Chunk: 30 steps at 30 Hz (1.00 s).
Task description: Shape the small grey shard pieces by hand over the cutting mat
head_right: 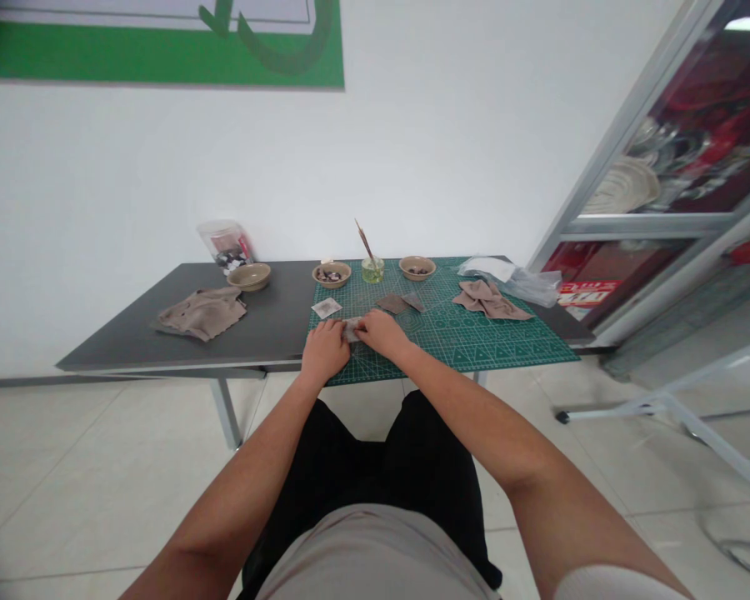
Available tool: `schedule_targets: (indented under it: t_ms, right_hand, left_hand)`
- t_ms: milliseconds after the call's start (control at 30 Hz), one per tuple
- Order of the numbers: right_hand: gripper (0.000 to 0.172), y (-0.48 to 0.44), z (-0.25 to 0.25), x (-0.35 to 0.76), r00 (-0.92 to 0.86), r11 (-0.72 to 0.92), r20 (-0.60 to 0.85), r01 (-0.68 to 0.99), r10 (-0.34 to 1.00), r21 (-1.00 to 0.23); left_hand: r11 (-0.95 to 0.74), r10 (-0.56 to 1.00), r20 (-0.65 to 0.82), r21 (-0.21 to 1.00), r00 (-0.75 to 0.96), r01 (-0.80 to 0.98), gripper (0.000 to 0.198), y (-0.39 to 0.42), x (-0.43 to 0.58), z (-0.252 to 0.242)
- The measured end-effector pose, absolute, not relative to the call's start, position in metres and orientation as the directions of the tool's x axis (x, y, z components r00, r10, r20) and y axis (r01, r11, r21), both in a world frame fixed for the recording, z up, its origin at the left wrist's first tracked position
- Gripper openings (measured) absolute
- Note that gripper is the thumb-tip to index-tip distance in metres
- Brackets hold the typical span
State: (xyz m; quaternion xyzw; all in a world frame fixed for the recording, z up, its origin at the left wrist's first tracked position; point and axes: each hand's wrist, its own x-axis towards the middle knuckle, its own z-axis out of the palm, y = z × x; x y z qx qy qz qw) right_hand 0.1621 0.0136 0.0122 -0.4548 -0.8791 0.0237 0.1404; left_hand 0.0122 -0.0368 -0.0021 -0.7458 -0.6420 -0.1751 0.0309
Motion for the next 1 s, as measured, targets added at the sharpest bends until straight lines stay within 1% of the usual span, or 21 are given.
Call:
schedule_targets:
  t_ms: [100,300,367,467,567,633,767,833,1000]
  right_hand:
    - [0.020,0.020,0.012,0.152,-0.530,0.572,0.232,0.800,0.815,-0.182]
    - [0.017,0.013,0.012,0.157,-0.622,0.664,0.235,0.711,0.747,-0.232]
    - [0.017,0.014,0.014,0.163,-0.618,0.657,0.222,0.713,0.754,-0.245]
    - [0.018,0.020,0.016,0.162,-0.577,0.614,0.214,0.758,0.789,-0.222]
    - [0.021,0.023,0.015,0.153,-0.577,0.620,0.233,0.756,0.783,-0.210]
    - [0.019,0.021,0.013,0.151,-0.601,0.646,0.243,0.733,0.762,-0.214]
    - [0.017,0.019,0.011,0.163,-0.654,0.694,0.232,0.674,0.720,-0.254]
    - [0.018,0.023,0.011,0.166,-0.641,0.683,0.235,0.683,0.731,-0.260]
    - [0.019,0.031,0.009,0.153,-0.617,0.669,0.264,0.711,0.742,-0.219]
  left_hand:
    - [-0.172,0.946,0.304,0.190,0.108,0.967,0.032,-0.037,0.012,-0.002]
    - [-0.175,0.946,0.305,0.205,0.107,0.963,0.031,-0.037,0.012,-0.003]
    - [-0.184,0.945,0.305,0.197,0.118,0.963,0.032,-0.037,0.012,-0.002]
    - [-0.184,0.947,0.298,0.196,0.120,0.963,0.033,-0.037,0.012,-0.002]
    - [-0.172,0.946,0.309,0.216,0.100,0.961,0.039,-0.037,0.012,-0.002]
    - [-0.174,0.945,0.313,0.230,0.096,0.957,0.044,-0.037,0.012,-0.002]
    - [-0.177,0.954,0.284,0.256,0.101,0.950,0.054,-0.036,0.011,0.000]
    - [-0.174,0.958,0.269,0.279,0.098,0.944,0.058,-0.036,0.010,0.001]
    - [-0.162,0.961,0.267,0.340,0.070,0.926,0.062,-0.034,0.009,0.004]
